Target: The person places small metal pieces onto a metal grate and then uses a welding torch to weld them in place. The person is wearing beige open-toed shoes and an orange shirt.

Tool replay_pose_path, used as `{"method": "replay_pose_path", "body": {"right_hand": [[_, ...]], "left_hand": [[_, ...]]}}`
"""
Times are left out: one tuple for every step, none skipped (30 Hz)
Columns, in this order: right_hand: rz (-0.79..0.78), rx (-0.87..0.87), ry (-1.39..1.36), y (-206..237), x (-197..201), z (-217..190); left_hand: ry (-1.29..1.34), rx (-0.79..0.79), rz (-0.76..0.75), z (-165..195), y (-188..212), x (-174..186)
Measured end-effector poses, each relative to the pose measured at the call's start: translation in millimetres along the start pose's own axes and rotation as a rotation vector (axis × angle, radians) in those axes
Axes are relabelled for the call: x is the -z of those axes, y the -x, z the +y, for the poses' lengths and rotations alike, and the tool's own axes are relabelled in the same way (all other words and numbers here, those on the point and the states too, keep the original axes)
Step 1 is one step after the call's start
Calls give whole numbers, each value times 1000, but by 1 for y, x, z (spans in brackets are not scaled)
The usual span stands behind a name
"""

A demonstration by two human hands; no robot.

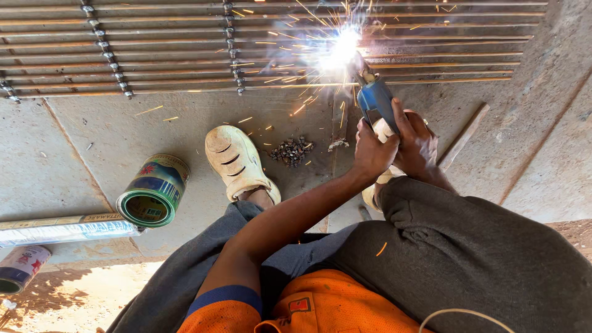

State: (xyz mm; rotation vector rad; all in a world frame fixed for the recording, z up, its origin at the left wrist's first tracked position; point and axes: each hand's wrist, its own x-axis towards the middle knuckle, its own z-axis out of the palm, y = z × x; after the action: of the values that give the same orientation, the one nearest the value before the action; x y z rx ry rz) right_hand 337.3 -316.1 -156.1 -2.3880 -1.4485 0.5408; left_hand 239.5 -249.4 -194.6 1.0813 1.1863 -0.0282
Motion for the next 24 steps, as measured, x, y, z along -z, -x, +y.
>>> {"method": "replay_pose_path", "body": {"right_hand": [[-3, -5, 1, 0, 0, 0], [-5, -10, 2, 0, -1, 1], [-9, -12, -1, 0, -1, 1], [-12, -14, -5, 0, -1, 1], [-15, -16, -8, 0, -2, 2], [1, 6, -13, -1, -3, 2], [16, 28, -18, -1, -3, 3], [31, 50, -24, -1, -4, 3], [12, 11, -17, -1, -5, 3], [-8, -27, -11, -1, -6, 3], [-28, -66, -5, -1, -6, 3], [-35, -51, -1, -1, -6, 3], [-41, -36, 5, 0, -5, 4], [-48, -21, 10, 0, -4, 4], [-23, 12, 3, 0, -4, 4], [2, 46, -3, -1, -4, 4], [28, 80, -9, -1, -3, 4], [-9, 58, -20, -2, -3, 5], [-47, 36, -31, -2, -3, 4], [-82, 14, -42, -3, -3, 5], [-51, 27, -40, -3, -3, 4], [-21, 39, -38, -3, -3, 3], [9, 51, -36, -2, -3, 3], [26, 50, -27, -1, -3, 3]], "left_hand": [[38, -22, -4, -1, 0, 0], [76, -44, -10, -2, -1, 0], [114, -65, -15, -3, -1, 0], [79, -20, -23, -4, -2, -1], [43, 24, -32, -4, -2, -1], [8, 70, -40, -5, -3, -2], [-10, 16, -4, -5, -2, -3], [-29, -39, 31, -5, -1, -4], [-48, -95, 67, -5, 0, -5], [-26, -55, 38, -5, 0, -4], [-5, -15, 8, -5, 1, -3], [16, 24, -22, -4, 1, -2], [-5, 38, -27, -3, 0, -1], [-26, 52, -32, -1, -1, 0], [-48, 68, -37, 0, -1, 1], [-21, 80, -39, 1, -1, 2], [6, 91, -40, 2, -1, 2], [33, 103, -42, 2, -1, 2], [4, 79, -36, 0, 0, 2], [-26, 52, -31, -1, -1, 3], [-56, 26, -27, -3, -1, 2], [-49, 18, -29, -5, -1, 2], [-43, 10, -31, -8, -1, 1], [-36, 2, -33, -9, -2, 0]]}}
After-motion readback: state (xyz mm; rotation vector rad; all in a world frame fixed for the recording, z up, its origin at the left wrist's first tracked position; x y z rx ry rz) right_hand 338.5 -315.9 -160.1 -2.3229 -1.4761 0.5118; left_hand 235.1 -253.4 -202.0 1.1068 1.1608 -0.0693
